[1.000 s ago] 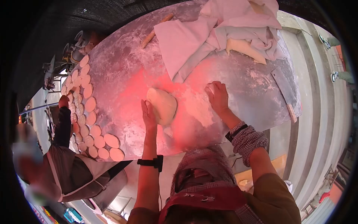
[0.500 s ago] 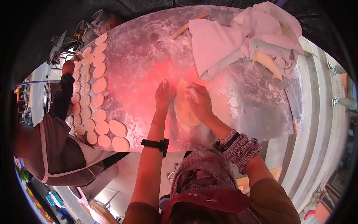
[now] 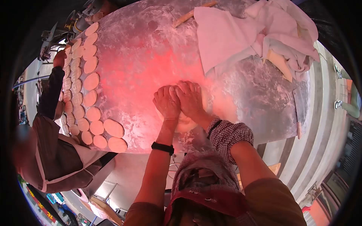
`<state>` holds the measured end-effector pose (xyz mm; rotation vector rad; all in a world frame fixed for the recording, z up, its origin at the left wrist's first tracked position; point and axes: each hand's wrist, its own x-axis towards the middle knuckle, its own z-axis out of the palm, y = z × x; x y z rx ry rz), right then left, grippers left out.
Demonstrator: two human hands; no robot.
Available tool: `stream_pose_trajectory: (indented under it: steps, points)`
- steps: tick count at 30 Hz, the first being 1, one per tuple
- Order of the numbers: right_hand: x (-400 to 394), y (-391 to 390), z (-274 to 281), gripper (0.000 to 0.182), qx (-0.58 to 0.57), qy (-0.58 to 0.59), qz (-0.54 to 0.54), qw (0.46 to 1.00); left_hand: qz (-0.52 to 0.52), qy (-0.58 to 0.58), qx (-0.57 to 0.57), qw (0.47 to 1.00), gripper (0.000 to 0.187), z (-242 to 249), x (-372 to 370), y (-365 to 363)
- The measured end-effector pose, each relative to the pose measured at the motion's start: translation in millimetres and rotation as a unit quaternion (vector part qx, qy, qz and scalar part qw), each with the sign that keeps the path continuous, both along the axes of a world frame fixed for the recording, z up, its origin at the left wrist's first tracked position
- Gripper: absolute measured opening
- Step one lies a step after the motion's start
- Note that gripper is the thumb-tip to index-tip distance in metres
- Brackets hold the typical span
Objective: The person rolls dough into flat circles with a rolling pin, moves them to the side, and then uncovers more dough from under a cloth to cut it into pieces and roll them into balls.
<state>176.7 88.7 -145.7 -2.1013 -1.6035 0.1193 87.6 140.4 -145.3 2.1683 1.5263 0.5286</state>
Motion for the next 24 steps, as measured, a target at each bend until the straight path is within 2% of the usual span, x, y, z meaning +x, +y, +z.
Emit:
stream_pose_trajectory:
  steps: [2,4,5,6,7,8,9,10,11,12,13,14,16,19,21,23,24]
  points:
    - [0,25,-4,0.028,0.0,-0.052,-0.02,0.998,0.028,0.069,-0.056,0.996,0.03,6,9,31]
    - [11,47,-3,0.029,0.011,-0.076,-0.03,0.997,0.029,0.001,-0.151,0.988,0.035,9,5,58]
    - [24,52,3,0.03,-0.067,0.165,0.01,0.984,0.028,0.006,-0.15,0.988,0.035,23,-4,76]
    - [37,50,8,0.034,-0.147,0.397,0.051,0.905,0.028,-0.1,-0.308,0.946,0.04,45,-17,93]
    - [53,46,24,0.037,-0.126,0.455,0.053,0.88,0.033,-0.204,-0.453,0.867,0.044,56,-28,98]
    - [54,44,39,0.032,-0.123,0.419,-0.007,0.899,0.037,-0.2,-0.454,0.867,0.044,57,-29,90]
    - [51,39,50,0.026,-0.118,0.379,-0.068,0.915,0.029,-0.105,-0.361,0.926,0.045,60,-20,75]
    - [37,31,34,0.025,-0.074,0.257,-0.024,0.963,0.018,-0.011,-0.258,0.966,0.047,63,-6,60]
    - [19,19,13,0.023,-0.028,0.126,0.02,0.991,-0.024,0.028,-0.192,0.981,0.046,38,-4,30]
    - [6,-4,10,0.023,0.004,0.124,0.009,0.992,0.006,-0.011,-0.16,0.987,0.05,32,-9,-3]
    - [-6,-29,10,0.023,0.035,0.121,-0.001,0.992,-0.068,0.035,-0.101,0.992,0.043,25,-24,-30]
    - [-17,-56,12,0.021,0.068,0.102,0.008,0.992,-0.074,-0.017,0.069,0.995,0.036,18,-35,-59]
    - [-29,-79,14,0.021,0.094,0.086,0.014,0.992,-0.096,0.049,0.156,0.982,0.032,12,-54,-88]
    - [-23,-63,12,0.02,0.07,0.074,-0.01,0.995,-0.119,0.064,0.125,0.983,0.03,7,-43,-59]
    - [-7,-24,12,0.021,0.046,0.025,0.004,0.999,-0.109,0.077,0.092,0.987,0.029,3,-31,-31]
    - [-4,-2,8,0.017,0.006,0.025,-0.015,1.0,-0.053,0.167,0.011,0.984,0.028,7,-18,-10]
    - [-1,4,4,0.017,0.007,0.018,-0.024,1.0,-0.061,0.16,0.013,0.985,0.028,4,-13,-4]
